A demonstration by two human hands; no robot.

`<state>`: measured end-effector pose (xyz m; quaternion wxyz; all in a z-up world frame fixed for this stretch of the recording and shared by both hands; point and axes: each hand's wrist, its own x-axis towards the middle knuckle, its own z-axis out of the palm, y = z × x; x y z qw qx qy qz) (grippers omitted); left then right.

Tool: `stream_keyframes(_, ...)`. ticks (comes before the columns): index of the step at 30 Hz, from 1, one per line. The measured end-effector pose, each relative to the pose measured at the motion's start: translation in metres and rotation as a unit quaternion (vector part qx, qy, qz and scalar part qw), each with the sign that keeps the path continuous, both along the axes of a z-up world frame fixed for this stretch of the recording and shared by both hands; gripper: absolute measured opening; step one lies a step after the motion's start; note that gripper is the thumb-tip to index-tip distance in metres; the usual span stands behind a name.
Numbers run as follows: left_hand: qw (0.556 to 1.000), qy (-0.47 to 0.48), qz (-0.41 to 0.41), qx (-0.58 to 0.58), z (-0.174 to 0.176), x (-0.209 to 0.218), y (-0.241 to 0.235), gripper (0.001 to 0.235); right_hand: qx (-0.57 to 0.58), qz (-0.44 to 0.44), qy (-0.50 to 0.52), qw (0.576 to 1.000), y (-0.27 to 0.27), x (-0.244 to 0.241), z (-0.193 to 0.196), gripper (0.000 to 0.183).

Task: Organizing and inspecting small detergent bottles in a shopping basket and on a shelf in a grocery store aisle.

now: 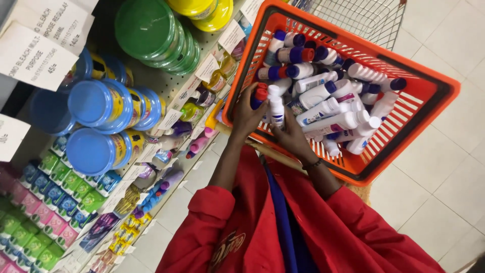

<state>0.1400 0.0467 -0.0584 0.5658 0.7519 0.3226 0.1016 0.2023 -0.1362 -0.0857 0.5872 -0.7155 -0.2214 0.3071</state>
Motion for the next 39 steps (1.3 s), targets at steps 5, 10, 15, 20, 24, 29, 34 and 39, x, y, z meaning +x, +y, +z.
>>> stream_keyframes(5, 1.0, 0.01, 0.001, 0.001, -0.002, -0.002, 0.0, 0.079, 0.055, 0.048, -0.017, 0.997, -0.006, 0.004, 0.016, 0.092)
stream_keyframes(10, 1.0, 0.011, 0.004, -0.013, -0.004, -0.003, 0.005, 0.078, 0.068, 0.029, -0.01, 0.997, -0.004, -0.001, 0.002, 0.085)
stream_keyframes(15, 0.998, -0.017, 0.001, -0.063, -0.016, -0.008, 0.01, 0.082, 0.135, -0.017, 0.047, 0.99, -0.006, 0.002, -0.027, 0.076)
stream_keyframes(20, 0.988, -0.101, 0.046, 0.112, -0.079, -0.01, 0.003, 0.065, 0.141, -0.038, 0.029, 0.989, -0.002, 0.003, -0.069, 0.076)
stream_keyframes(24, 0.945, -0.203, 0.065, 0.25, -0.052, -0.002, -0.009, 0.074, 0.064, -0.055, -0.062, 0.995, 0.004, 0.01, -0.051, 0.076)
stream_keyframes(29, 0.908, -0.226, 0.058, 0.348, -0.028, 0.005, -0.025, 0.07, 0.037, -0.074, -0.094, 0.992, -0.006, 0.005, -0.029, 0.069)
stream_keyframes(34, 0.915, -0.21, -0.005, 0.343, -0.053, 0.003, -0.018, 0.075, -0.076, -0.09, -0.195, 0.974, 0.002, -0.009, 0.009, 0.065)
stream_keyframes(39, 0.93, -0.185, -0.059, 0.312, -0.035, -0.002, -0.016, 0.079, -0.132, -0.068, -0.21, 0.966, 0.006, -0.03, 0.05, 0.08)
